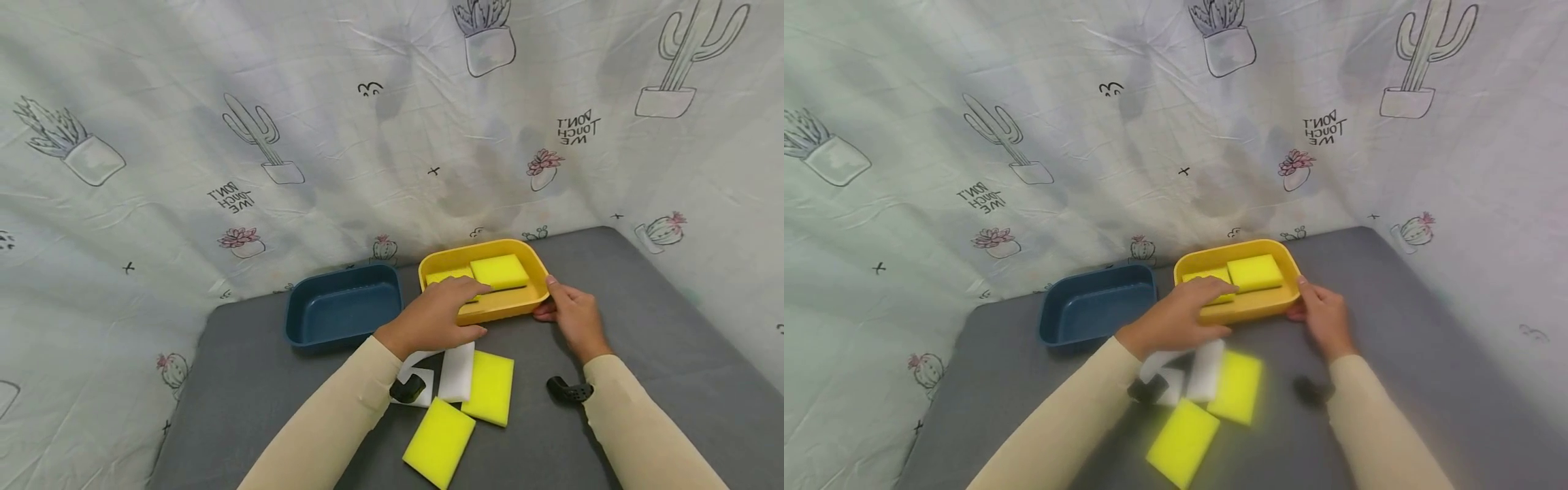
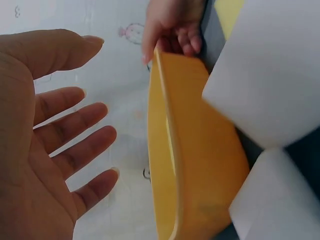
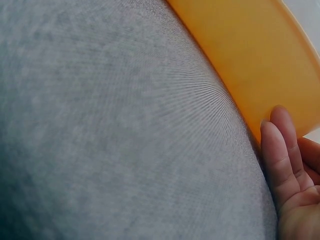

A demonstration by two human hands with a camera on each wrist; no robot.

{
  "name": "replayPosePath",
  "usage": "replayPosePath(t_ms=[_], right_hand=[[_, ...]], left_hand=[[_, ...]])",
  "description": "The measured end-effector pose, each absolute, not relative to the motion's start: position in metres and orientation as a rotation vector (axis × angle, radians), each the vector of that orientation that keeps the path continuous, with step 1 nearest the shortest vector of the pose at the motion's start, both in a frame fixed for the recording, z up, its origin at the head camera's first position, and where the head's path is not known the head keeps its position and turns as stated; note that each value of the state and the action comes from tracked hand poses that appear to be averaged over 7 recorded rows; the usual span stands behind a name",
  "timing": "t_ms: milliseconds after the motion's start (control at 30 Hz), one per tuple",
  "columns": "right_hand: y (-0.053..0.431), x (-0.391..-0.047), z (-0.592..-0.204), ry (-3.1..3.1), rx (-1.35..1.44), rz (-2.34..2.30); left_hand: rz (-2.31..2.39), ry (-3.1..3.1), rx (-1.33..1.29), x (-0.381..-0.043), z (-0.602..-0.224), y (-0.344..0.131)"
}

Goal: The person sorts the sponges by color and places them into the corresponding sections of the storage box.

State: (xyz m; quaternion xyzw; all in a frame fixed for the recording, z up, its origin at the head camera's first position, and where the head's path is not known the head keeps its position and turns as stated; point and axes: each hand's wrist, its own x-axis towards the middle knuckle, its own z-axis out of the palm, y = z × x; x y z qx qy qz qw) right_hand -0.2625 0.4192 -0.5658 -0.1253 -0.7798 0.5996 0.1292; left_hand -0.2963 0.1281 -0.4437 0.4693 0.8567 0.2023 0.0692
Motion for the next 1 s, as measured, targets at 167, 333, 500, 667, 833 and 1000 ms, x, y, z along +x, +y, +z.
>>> replayPosePath(t_ms=[167,333,500,667,833,1000], right_hand=[[0.419,-0.262,-0.566,-2.270,-0.364,1.739],[0.419,-0.262,-0.569,-2.265,-0.357,1.731],[0.419,-0.263,-0.571,-2.262,-0.357,1.727],[0.420,-0.261,-0.570,-2.262,-0.353,1.728],[0.421,-0.259,-0.569,-2.270,-0.344,1.722],[0.422,-0.258,-0.569,-2.274,-0.342,1.713]], left_hand=[[0.566,2.546,1.473,-0.286,-0.446,0.134],[0.507,2.508,1.576,-0.278,-0.454,0.140],[0.472,2.483,1.629,-0.271,-0.459,0.145],[0.451,2.479,1.635,-0.265,-0.460,0.149],[0.466,2.437,1.639,-0.259,-0.463,0.152],[0.511,2.396,1.654,-0.254,-0.470,0.153]])
